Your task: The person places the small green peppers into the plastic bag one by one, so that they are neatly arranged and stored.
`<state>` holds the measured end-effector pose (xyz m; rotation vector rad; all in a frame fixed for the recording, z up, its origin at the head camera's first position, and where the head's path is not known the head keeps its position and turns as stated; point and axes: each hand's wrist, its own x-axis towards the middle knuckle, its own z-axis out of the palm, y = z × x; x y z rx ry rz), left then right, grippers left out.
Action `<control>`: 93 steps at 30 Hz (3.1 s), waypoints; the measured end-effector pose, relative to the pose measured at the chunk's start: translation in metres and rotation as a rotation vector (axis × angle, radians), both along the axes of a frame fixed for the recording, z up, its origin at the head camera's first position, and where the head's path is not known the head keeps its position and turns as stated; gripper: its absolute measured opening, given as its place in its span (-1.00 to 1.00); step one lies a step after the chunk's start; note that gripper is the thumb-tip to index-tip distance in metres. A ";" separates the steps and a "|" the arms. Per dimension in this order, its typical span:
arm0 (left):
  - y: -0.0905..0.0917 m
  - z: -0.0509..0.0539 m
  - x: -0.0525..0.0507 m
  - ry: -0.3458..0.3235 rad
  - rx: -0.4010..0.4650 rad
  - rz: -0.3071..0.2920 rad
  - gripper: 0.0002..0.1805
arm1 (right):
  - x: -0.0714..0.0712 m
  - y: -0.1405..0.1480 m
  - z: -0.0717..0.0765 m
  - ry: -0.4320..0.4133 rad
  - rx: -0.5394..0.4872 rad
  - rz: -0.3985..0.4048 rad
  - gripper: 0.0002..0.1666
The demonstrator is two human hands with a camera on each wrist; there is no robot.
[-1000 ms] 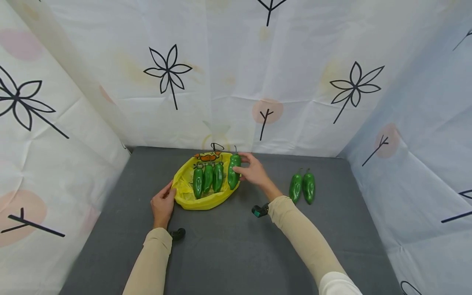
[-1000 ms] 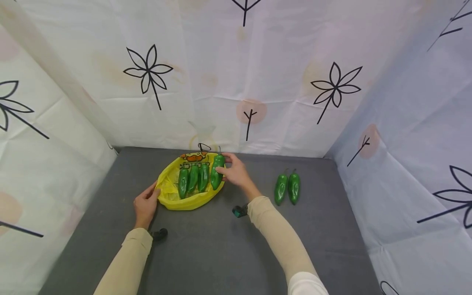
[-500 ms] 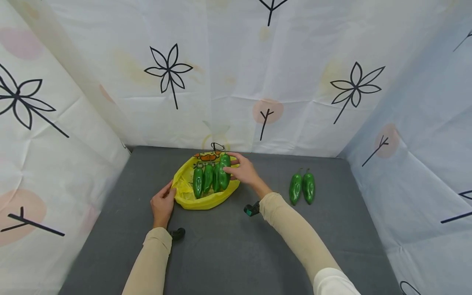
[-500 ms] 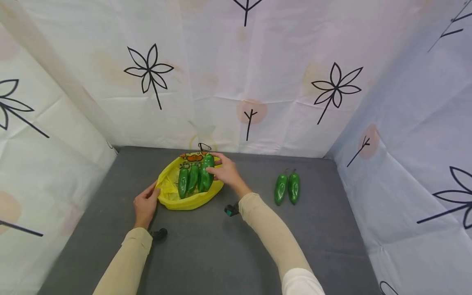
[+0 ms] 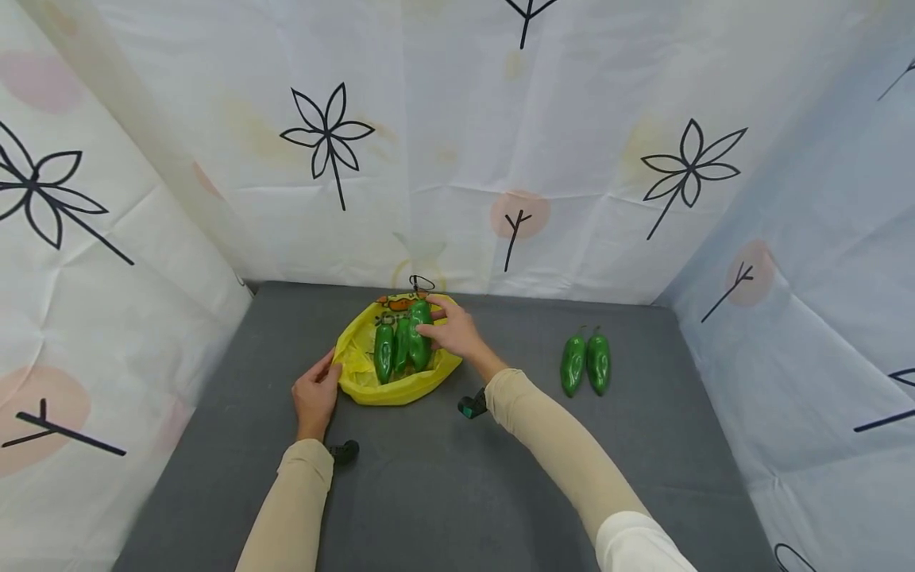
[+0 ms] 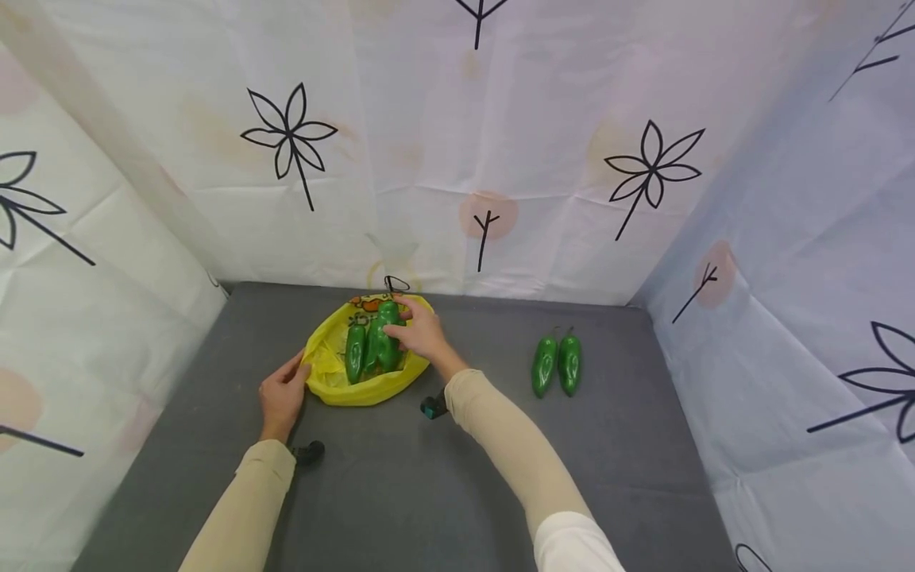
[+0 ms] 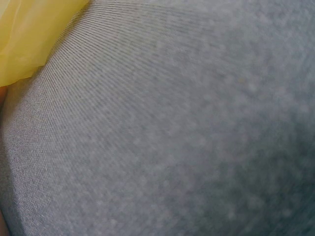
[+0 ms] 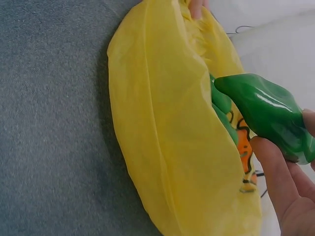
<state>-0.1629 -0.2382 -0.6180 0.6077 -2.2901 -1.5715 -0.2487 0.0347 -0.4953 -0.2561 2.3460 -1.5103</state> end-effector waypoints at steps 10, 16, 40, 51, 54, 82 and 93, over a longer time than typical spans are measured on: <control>0.000 0.000 0.000 0.003 -0.015 0.003 -0.58 | 0.000 -0.025 -0.003 -0.034 -0.029 -0.015 -0.19; -0.001 -0.002 -0.001 0.012 0.005 0.002 -0.58 | -0.002 -0.035 -0.005 -0.019 0.010 -0.049 -0.21; 0.002 0.006 0.001 0.010 0.010 0.003 -0.59 | -0.006 -0.053 -0.024 -0.049 0.002 -0.051 -0.22; 0.001 0.005 0.001 0.001 -0.005 0.002 -0.58 | -0.009 -0.055 -0.030 -0.030 0.074 -0.051 -0.19; 0.001 0.005 0.001 0.000 -0.002 -0.001 -0.58 | -0.009 -0.054 -0.031 -0.026 0.085 -0.048 -0.18; 0.000 0.003 0.001 0.040 0.018 -0.009 -0.58 | -0.008 -0.046 -0.017 0.129 0.245 -0.005 -0.27; 0.002 0.002 0.002 0.029 -0.006 0.004 -0.59 | 0.001 -0.030 -0.013 0.343 0.479 0.117 -0.22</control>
